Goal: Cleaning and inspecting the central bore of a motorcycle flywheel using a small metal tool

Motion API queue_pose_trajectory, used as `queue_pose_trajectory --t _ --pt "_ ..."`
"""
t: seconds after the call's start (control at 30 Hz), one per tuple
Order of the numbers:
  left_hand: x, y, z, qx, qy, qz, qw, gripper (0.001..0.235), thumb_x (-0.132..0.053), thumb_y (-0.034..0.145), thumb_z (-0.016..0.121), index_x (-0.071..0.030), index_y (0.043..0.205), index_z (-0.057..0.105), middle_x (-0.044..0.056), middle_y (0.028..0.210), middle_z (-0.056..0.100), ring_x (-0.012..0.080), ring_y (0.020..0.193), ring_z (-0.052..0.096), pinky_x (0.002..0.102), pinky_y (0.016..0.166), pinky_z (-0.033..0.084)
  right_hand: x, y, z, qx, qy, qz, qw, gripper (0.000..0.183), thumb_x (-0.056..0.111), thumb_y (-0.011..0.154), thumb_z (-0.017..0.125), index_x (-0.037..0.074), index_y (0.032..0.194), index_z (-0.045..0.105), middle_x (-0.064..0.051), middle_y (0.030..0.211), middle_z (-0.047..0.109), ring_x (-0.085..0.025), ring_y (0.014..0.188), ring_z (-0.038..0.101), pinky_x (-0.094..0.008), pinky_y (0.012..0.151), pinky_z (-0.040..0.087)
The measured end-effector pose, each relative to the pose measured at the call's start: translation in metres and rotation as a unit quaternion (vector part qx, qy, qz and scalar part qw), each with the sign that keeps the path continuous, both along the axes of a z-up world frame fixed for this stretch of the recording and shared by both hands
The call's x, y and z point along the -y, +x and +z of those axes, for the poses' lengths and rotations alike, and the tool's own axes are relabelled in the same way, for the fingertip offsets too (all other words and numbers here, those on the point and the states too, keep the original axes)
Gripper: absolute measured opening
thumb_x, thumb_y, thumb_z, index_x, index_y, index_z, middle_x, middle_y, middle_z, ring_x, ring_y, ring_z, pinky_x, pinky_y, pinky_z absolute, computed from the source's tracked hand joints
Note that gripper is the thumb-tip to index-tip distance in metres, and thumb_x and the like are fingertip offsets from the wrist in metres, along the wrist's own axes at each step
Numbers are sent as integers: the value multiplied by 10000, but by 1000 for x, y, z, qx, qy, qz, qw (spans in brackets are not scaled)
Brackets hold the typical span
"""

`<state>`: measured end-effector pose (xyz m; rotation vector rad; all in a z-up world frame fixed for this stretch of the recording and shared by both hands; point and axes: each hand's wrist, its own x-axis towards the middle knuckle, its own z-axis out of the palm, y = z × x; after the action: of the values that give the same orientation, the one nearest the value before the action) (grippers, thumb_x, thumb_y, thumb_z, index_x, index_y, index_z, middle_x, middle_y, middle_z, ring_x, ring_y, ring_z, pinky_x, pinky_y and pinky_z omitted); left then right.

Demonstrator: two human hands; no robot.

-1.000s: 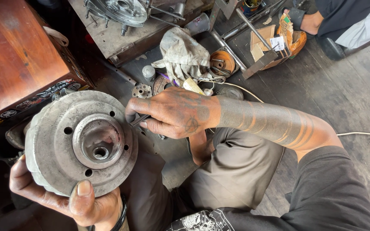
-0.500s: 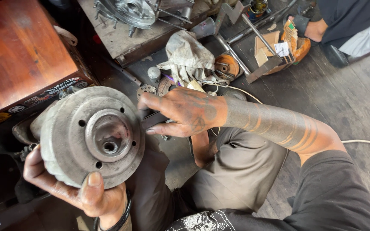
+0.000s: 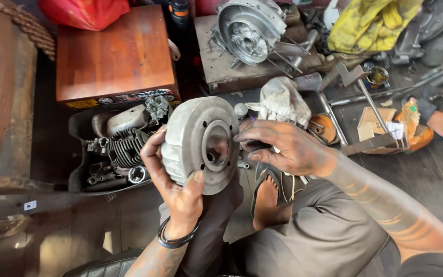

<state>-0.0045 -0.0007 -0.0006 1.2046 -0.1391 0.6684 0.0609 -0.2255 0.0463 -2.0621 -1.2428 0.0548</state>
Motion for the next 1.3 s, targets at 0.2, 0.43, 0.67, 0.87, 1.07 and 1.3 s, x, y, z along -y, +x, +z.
queue_pose_trajectory --t 0.2,0.43,0.67,0.87,1.07,1.3 --pt "-2 10 -17 48 -20 -11 999 767 -388 786 779 -54 1370 411 142 1421 484 191 1263 460 428 1135 350 -3 1 2 10 25 -67 997 371 296 1038 548 165 1362 673 -110 1037 604 -340 897 665 -449 805 571" --pt "-5 12 -20 40 -28 -11 999 766 -384 782 766 -55 1369 401 140 1419 492 181 1240 483 404 1120 367 -4 3 -4 84 7 -44 996 274 245 1038 576 114 1223 730 -97 843 567 -323 730 622 -418 664 559" --pt "-5 11 -22 30 -28 -9 999 778 -383 764 770 -58 1368 404 140 1417 495 177 1225 492 399 1111 376 -1 -3 -4 191 -29 -51 980 248 229 1030 590 115 1199 731 -70 764 469 -316 657 568 -423 578 536" --pt "-3 12 -22 29 -25 -5 999 775 -387 766 772 -64 1367 404 135 1418 495 176 1231 493 394 1113 375 -6 -14 3 171 -45 -66 982 268 220 1032 583 107 1224 732 -45 760 484 -208 617 540 -338 550 527" --pt "1 12 -22 28 -25 -6 999 783 -387 766 777 -63 1374 404 137 1416 494 184 1224 487 401 1112 371 0 -8 3 -12 -5 -108 994 319 250 1072 469 117 1259 690 -38 717 512 -167 556 519 -316 506 514" --pt "6 9 -21 29 -26 -16 999 798 -378 762 795 -57 1381 405 148 1430 480 187 1233 478 406 1121 355 17 -1 -11 -315 164 -113 928 391 343 1072 410 32 1226 591 -17 698 403 -102 458 423 -255 385 396"
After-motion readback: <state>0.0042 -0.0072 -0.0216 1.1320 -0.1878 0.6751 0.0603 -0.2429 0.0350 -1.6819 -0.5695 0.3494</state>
